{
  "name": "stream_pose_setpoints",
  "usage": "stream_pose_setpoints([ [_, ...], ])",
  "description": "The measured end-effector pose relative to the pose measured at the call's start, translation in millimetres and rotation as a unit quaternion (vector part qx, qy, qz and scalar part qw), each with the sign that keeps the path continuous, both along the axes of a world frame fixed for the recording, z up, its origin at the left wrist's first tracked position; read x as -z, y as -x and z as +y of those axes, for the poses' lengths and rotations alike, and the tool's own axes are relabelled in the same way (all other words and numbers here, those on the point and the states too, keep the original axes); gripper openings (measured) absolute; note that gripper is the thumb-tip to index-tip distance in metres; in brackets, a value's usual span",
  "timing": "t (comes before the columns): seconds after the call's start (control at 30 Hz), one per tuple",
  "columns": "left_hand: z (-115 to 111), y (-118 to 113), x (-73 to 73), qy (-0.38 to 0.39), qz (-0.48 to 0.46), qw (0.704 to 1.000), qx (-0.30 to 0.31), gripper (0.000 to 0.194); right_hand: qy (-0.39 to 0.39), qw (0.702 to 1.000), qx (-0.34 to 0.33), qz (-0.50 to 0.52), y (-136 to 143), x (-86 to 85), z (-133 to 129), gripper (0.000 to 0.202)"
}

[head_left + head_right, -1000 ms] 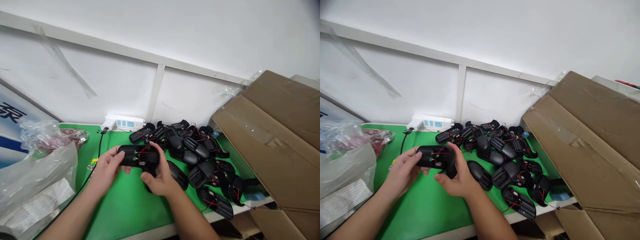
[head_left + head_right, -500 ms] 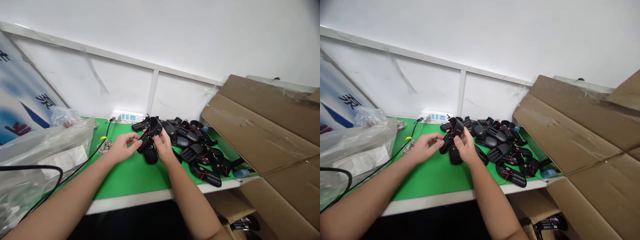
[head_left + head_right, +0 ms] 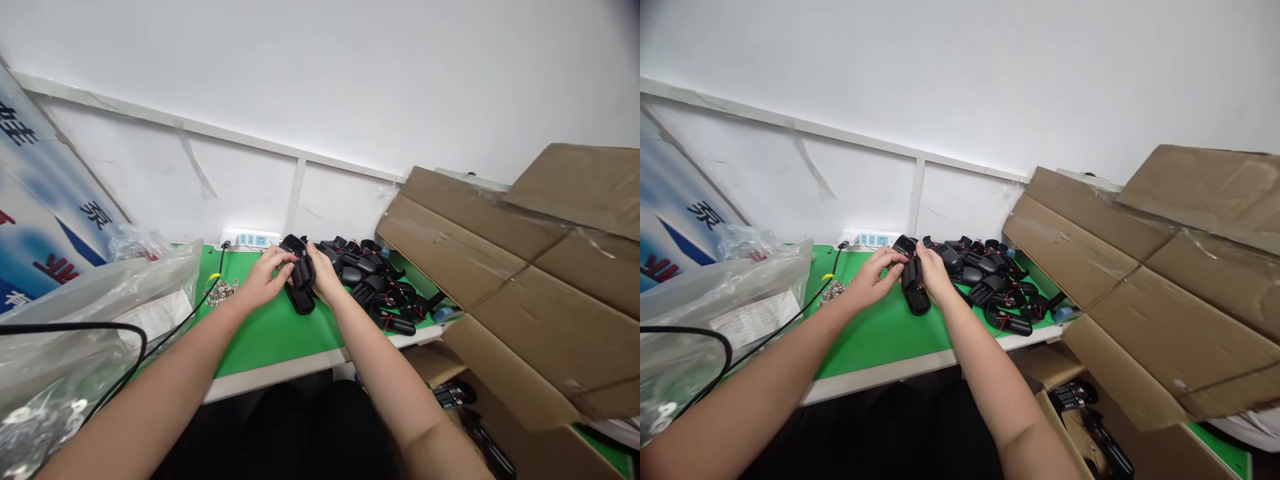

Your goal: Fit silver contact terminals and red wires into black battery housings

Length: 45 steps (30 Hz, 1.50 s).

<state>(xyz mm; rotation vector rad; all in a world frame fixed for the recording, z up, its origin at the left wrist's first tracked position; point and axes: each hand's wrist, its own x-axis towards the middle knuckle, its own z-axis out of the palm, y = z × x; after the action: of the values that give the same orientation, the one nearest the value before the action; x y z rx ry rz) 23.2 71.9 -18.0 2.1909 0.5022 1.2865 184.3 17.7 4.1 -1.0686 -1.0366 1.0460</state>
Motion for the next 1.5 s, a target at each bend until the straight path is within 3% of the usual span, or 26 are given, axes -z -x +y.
stream_pose_setpoints([
  [0.17, 2, 1, 4.4, 0.076, -0.022, 0.996, 0.047, 0.035, 0.123, 0.99, -0.017, -0.064, 6, -30.1, -18, 0.056],
  [0.37, 11, 4, 1.0, 0.169, -0.026, 0.976, 0.133, 0.048, 0.238, 0.964, -0.004, -0.12, 18, -44.7, -23, 0.061],
  [0.57, 12, 7, -1.7, 0.257, -0.019, 0.94, 0.223, 0.049, 0.296, 0.936, 0.033, -0.19, 29, -55.8, -30, 0.065],
  [0.77, 6, 6, 7.0, 0.349, -0.115, 0.886, 0.282, 0.048, 0.293, 0.934, 0.005, -0.202, 46, -73.2, -45, 0.096],
  [0.83, 4, 8, 6.5, 0.374, -0.138, 0.867, 0.3, 0.051, 0.241, 0.94, -0.013, -0.24, 44, -77.3, -55, 0.098],
  [0.9, 1, 9, 3.5, 0.39, -0.16, 0.852, 0.309, 0.051, 0.072, 0.915, -0.015, -0.397, 36, -78.4, -67, 0.084],
  [0.93, 0, 9, 1.4, 0.394, -0.171, 0.848, 0.31, 0.051, -0.021, 0.872, -0.009, -0.488, 30, -77.5, -73, 0.079],
  [1.0, -2, 6, -3.4, 0.397, -0.188, 0.843, 0.31, 0.049, -0.117, 0.784, 0.002, -0.609, 17, -72.5, -79, 0.083],
  [1.07, -5, 1, -8.2, 0.392, -0.197, 0.844, 0.309, 0.047, -0.176, 0.736, 0.029, -0.653, 5, -62.9, -79, 0.087],
  [1.17, -9, -5, -13.2, 0.368, -0.203, 0.854, 0.307, 0.048, -0.281, 0.741, 0.071, -0.606, -9, -43.0, -65, 0.076],
  [1.3, -15, 5, -13.6, 0.329, -0.18, 0.879, 0.294, 0.036, -0.417, 0.769, 0.009, -0.484, -13, -20.1, -40, 0.067],
  [1.5, -12, 33, -14.6, 0.249, -0.131, 0.928, 0.246, 0.034, -0.467, 0.779, -0.031, -0.417, 6, -11.1, -14, 0.071],
])
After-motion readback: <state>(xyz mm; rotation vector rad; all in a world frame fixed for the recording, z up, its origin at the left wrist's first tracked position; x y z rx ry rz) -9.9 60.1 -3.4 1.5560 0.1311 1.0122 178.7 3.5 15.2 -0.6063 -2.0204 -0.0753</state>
